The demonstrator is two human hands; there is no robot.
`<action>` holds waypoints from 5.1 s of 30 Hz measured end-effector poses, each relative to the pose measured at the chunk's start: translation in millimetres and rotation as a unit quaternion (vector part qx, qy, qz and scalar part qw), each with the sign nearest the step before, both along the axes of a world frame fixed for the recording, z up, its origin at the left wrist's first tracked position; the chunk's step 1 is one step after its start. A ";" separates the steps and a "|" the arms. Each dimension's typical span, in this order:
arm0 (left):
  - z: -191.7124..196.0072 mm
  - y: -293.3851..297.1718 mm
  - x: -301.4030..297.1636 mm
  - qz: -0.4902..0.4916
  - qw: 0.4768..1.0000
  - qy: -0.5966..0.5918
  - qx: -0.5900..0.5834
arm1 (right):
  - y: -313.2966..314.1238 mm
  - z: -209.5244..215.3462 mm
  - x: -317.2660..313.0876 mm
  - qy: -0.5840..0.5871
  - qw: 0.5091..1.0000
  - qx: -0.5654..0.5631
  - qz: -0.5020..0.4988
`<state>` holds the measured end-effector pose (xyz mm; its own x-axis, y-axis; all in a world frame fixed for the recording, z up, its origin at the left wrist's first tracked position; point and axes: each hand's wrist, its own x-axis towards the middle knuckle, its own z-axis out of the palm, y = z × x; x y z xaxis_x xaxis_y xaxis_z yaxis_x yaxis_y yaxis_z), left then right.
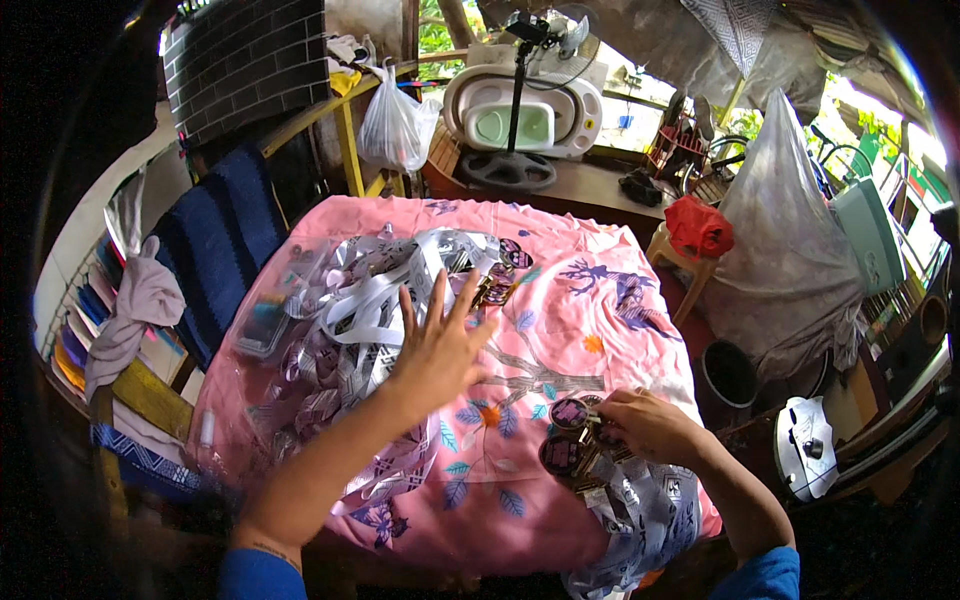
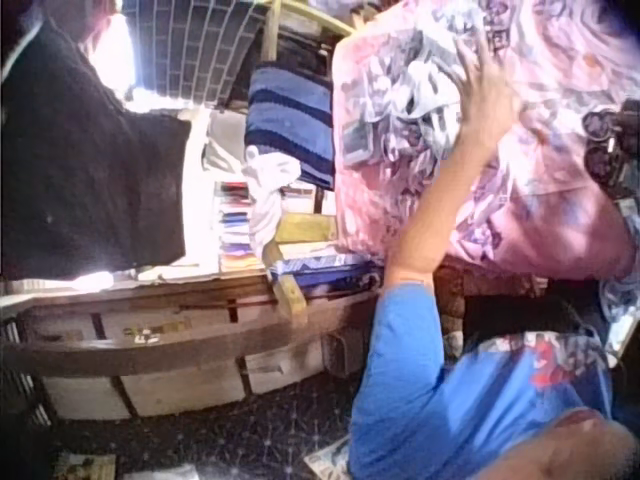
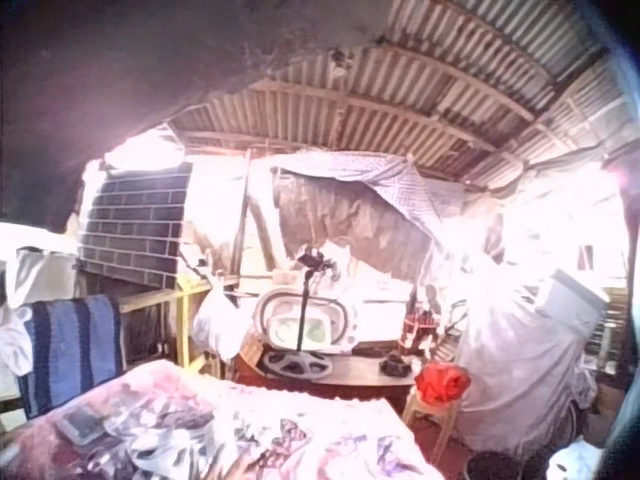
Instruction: The person assembles medals by attaching ribbons to medal bodies using a stapler. They repeatedly pick up ribbons and medals, align them, and staple them together on a pink cloth-covered table.
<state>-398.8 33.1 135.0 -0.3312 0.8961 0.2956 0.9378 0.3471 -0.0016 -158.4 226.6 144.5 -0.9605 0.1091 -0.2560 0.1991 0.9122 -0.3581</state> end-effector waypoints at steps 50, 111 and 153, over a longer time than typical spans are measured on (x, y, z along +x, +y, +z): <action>78.5 -105.2 -268.8 0.317 0.925 -0.127 -0.167 | 97.9 -72.1 -281.7 0.340 0.934 -0.106 -0.021; 75.5 -23.5 -23.0 -0.128 0.853 -0.500 0.081 | 14.8 63.9 -145.3 0.262 0.942 -0.149 0.144; -38.2 -150.4 71.5 0.024 0.941 -0.305 0.143 | -216.7 -56.5 -18.3 0.215 0.952 -0.149 -0.158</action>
<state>-327.2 -117.3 96.8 -0.5552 0.7889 0.2634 0.7172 0.2938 0.6319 -176.7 9.9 88.0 -0.9149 0.3936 0.0897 0.2225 0.6770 -0.7015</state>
